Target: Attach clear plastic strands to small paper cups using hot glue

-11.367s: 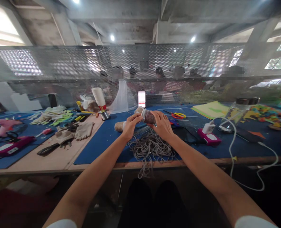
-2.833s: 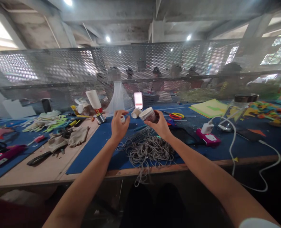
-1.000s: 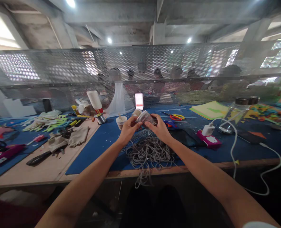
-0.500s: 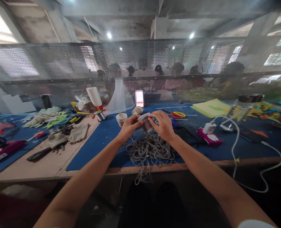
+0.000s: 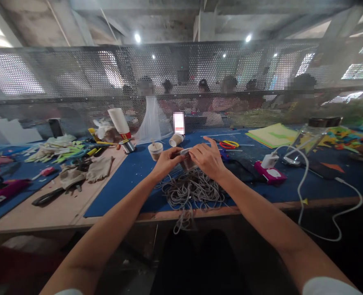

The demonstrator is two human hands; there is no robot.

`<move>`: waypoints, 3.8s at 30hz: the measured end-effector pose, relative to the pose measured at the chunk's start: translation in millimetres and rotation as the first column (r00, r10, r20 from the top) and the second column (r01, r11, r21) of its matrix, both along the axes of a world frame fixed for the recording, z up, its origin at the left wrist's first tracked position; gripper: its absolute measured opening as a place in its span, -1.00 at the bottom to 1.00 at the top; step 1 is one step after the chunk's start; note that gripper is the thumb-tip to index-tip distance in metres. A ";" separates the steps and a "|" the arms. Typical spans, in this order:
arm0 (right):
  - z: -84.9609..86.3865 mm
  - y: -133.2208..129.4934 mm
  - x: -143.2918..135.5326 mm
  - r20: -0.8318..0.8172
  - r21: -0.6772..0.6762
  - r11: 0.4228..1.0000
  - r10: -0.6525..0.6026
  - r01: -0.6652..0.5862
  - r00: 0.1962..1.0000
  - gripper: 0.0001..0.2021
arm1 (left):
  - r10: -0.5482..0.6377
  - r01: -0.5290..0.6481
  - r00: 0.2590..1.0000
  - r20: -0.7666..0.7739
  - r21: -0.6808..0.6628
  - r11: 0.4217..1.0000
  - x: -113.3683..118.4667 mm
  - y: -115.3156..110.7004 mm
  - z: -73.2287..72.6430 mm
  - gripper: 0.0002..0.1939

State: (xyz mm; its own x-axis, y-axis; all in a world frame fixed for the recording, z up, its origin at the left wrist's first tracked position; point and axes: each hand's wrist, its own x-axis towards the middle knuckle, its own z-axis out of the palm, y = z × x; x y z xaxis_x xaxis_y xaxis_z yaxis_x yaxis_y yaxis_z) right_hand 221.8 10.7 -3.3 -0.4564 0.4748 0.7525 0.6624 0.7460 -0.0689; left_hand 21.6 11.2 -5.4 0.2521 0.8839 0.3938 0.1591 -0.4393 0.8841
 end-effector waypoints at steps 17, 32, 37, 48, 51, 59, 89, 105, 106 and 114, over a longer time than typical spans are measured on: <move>-10.0 5.5 -6.1 0.111 0.248 0.958 -0.175 0.143 0.978 -0.77 | 0.045 -0.043 0.998 -0.046 0.042 0.998 -2.7 7.4 -10.0 -0.72; -9.2 4.6 -6.0 0.144 0.305 0.945 -0.168 0.118 0.975 -0.80 | 0.062 -0.057 0.996 -0.071 0.073 0.996 -1.3 7.0 -10.4 -0.72; -9.1 4.9 -6.2 0.139 0.286 0.955 -0.126 0.082 0.982 -0.81 | 0.065 -0.064 0.997 -0.029 0.035 0.997 -1.6 7.3 -11.9 -0.72; -10.1 9.4 -2.1 0.027 0.256 0.962 -0.101 0.091 0.995 -0.83 | 0.055 -0.056 0.997 0.063 0.013 0.998 -4.2 7.7 -7.3 -0.73; -10.2 10.9 -0.1 0.048 0.266 0.959 -0.113 0.097 0.992 -0.82 | 0.050 -0.051 0.998 0.041 0.032 0.998 -4.1 6.8 -6.7 -0.73; -9.8 9.9 -1.5 0.123 0.321 0.939 -0.175 0.128 0.977 -0.80 | 0.066 -0.065 0.998 -0.009 0.051 0.997 -2.4 5.8 -8.5 -0.75; -9.3 25.0 -1.1 -0.643 -0.443 0.747 0.121 -0.495 0.757 -0.69 | 0.001 -0.004 0.999 0.037 0.078 0.997 -3.2 5.1 -7.7 -0.70; -11.8 30.9 -0.3 -0.717 -0.425 0.718 0.105 -0.552 0.689 -0.69 | 0.030 -0.038 0.991 0.134 0.054 0.998 -3.0 6.6 -8.4 -0.68; -12.0 31.5 -0.1 -0.716 -0.416 0.725 0.111 -0.549 0.689 -0.69 | 0.029 -0.036 0.989 0.148 0.040 0.999 -3.0 6.9 -7.9 -0.67; -11.7 33.2 1.1 -0.706 -0.399 0.765 0.095 -0.505 0.702 -0.74 | 0.036 -0.041 0.991 0.130 0.033 0.999 -3.6 8.2 -9.9 -0.63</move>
